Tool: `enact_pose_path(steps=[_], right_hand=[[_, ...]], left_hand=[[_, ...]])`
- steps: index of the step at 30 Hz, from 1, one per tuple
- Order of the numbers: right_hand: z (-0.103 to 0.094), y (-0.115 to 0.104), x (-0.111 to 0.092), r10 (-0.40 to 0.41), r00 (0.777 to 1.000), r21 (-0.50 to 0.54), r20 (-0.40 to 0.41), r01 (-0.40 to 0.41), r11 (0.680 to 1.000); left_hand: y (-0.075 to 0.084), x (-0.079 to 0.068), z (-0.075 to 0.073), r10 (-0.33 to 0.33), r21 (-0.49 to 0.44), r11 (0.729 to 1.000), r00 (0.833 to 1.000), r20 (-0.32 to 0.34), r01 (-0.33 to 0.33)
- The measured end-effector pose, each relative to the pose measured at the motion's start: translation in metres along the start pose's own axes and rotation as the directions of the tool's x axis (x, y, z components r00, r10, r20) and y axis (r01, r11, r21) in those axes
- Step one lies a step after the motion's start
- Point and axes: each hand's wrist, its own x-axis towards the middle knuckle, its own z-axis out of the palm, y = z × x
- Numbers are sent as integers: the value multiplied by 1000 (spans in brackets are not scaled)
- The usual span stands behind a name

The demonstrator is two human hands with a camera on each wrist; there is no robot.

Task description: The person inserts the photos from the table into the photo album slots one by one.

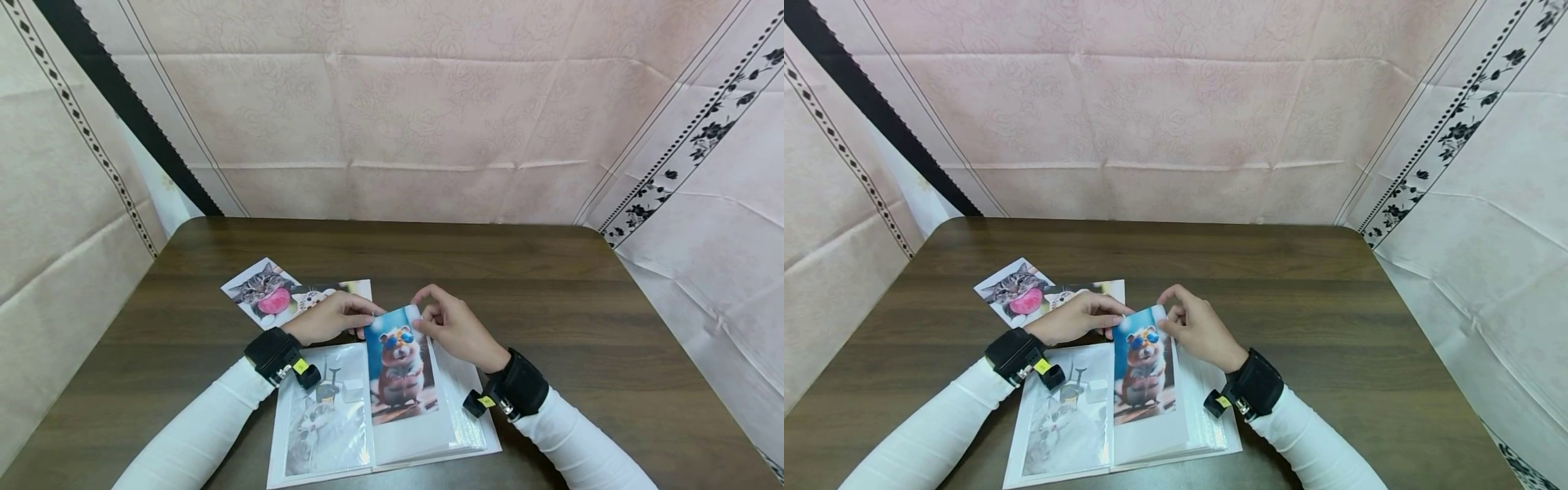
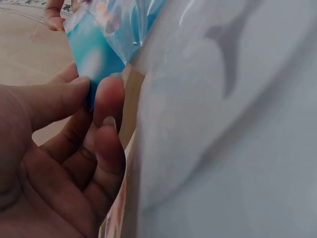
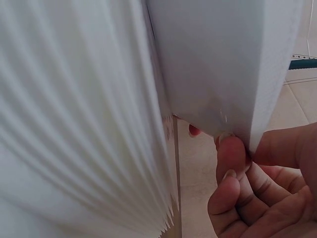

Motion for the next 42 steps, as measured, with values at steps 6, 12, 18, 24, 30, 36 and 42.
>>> enact_pose_path(steps=[6, 12, 18, 24, 30, 36, 42], right_hand=[[0, -4, -1, -4, 1000, -26, -15, 3, 1000], [1, -3, 0, 10, 1000, -37, -20, -10, 999], [5, 22, 6, 8, 1000, -36, -29, -9, 999], [7, 37, 8, -8, 999, -16, -35, 7, 1000], [7, 38, 8, -18, 999, -8, -36, 18, 1000], [7, 37, 8, -20, 999, -27, -38, 19, 999], [8, 39, 7, -42, 998, -28, -39, 41, 999]], left_hand=[[1, 1, 0, 14, 23, 1000, 1000, 10, -14], [3, 0, 1, 23, 21, 1000, 1000, 16, -23], [1, 0, 3, 34, 30, 999, 999, 22, -35], [2, -1, 4, 27, 29, 999, 999, 21, -27], [2, -1, 5, 20, 41, 999, 1000, 24, -21], [2, 0, 5, 47, 58, 997, 998, 28, -49], [1, 0, 7, 50, 62, 997, 998, 25, -52]])
